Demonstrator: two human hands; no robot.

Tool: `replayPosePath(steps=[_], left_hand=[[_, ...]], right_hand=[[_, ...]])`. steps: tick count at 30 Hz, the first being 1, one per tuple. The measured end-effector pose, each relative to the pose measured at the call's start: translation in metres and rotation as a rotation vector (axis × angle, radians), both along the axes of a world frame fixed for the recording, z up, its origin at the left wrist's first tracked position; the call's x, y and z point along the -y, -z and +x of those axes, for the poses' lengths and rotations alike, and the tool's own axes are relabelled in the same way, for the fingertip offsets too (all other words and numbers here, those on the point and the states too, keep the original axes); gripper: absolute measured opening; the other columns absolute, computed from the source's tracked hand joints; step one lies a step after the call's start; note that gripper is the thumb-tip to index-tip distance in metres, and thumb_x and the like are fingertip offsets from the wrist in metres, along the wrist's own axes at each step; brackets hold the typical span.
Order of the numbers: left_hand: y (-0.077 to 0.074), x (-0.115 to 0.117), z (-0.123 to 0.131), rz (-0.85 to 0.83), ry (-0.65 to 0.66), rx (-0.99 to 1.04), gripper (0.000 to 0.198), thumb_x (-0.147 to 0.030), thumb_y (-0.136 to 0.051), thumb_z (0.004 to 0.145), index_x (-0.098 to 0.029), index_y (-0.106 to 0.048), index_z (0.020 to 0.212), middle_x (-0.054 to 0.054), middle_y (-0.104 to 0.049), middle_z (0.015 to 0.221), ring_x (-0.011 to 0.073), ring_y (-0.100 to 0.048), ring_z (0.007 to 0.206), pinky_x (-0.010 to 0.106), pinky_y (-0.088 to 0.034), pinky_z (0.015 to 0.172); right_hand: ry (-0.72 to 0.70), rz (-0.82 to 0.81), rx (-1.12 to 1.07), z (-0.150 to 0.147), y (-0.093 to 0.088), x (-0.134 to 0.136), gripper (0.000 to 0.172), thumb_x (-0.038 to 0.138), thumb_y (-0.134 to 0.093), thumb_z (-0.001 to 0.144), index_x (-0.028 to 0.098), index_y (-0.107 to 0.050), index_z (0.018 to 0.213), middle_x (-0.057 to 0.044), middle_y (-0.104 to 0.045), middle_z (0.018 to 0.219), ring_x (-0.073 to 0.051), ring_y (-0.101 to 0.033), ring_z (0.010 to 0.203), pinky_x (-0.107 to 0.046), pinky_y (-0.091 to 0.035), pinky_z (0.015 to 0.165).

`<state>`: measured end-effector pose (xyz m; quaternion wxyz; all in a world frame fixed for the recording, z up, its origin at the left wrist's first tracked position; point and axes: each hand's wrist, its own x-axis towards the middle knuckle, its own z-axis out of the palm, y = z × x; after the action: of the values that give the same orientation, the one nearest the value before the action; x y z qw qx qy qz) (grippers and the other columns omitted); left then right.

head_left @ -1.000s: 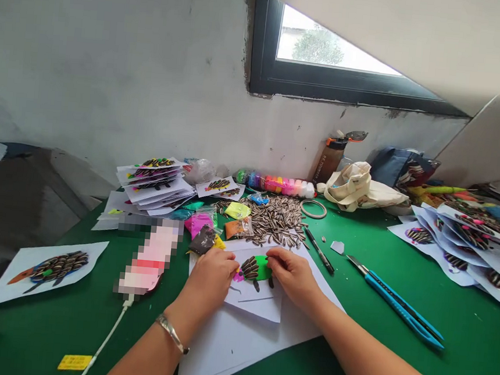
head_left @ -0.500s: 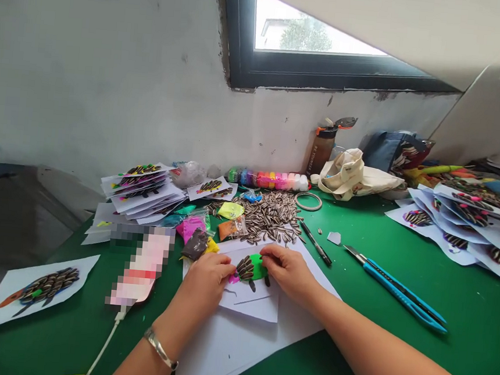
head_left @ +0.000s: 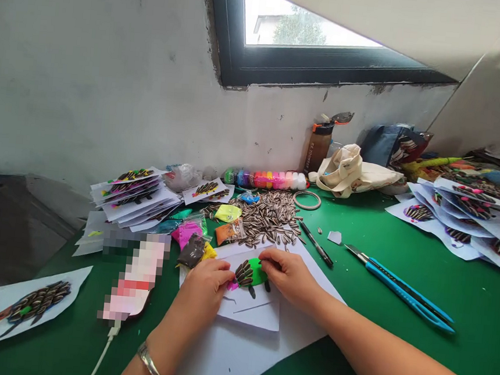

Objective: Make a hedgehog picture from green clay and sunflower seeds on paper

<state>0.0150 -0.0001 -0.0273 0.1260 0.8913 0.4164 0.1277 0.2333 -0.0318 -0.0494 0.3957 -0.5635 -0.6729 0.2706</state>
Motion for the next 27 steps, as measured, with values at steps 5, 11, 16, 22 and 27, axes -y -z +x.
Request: replayPosePath(steps=[5,11,16,22,27], left_hand=[[0.0010,-0.0001,-0.0015,0.003,-0.039,0.057,0.030,-0.015,-0.051,0.087,-0.024,-0.074,0.104,0.007,-0.072,0.110,0.0235,-0.064,0.103,0.043,-0.050,0.096],[0.0026,0.0006,-0.0024,0.008,-0.052,0.022,0.028,-0.019,-0.049,0.089,-0.020,-0.074,0.103,0.009,-0.071,0.112,0.0245,-0.063,0.107,0.041,-0.049,0.097],[-0.0019,0.0015,-0.0008,0.003,-0.092,-0.007,0.024,-0.019,-0.052,0.088,-0.017,-0.074,0.096,0.010,-0.072,0.110,0.0256,-0.063,0.107,0.042,-0.049,0.097],[-0.0053,0.0045,0.0022,0.002,-0.087,0.004,0.023,-0.017,-0.052,0.088,-0.016,-0.075,0.090,0.009,-0.073,0.106,0.0250,-0.063,0.103,0.043,-0.048,0.098],[-0.0063,0.0059,0.0038,-0.006,-0.065,-0.005,0.025,-0.015,-0.050,0.089,-0.016,-0.075,0.091,0.009,-0.073,0.105,0.0247,-0.063,0.101,0.043,-0.048,0.098]], right_hand=[[-0.013,0.008,-0.015,-0.0002,-0.0005,-0.0005,0.020,0.016,-0.049,0.084,0.021,-0.068,0.086,0.002,-0.065,0.073,-0.013,-0.058,0.066,-0.022,-0.043,0.062],[-0.012,0.006,-0.010,0.0000,0.0002,-0.0006,0.019,0.017,-0.049,0.085,0.022,-0.068,0.085,0.002,-0.064,0.071,-0.013,-0.057,0.065,-0.022,-0.042,0.060],[-0.012,0.007,0.006,0.0006,0.0002,-0.0006,0.019,0.017,-0.049,0.085,0.022,-0.068,0.087,0.002,-0.065,0.073,-0.013,-0.057,0.066,-0.022,-0.042,0.062],[-0.031,0.011,0.028,0.0007,-0.0005,-0.0001,0.020,0.015,-0.049,0.085,0.022,-0.068,0.087,0.001,-0.066,0.076,-0.013,-0.058,0.068,-0.023,-0.042,0.064],[-0.026,0.004,0.013,0.0000,0.0004,0.0006,0.019,0.015,-0.050,0.085,0.021,-0.068,0.087,0.002,-0.066,0.075,-0.012,-0.057,0.067,-0.022,-0.042,0.063]])
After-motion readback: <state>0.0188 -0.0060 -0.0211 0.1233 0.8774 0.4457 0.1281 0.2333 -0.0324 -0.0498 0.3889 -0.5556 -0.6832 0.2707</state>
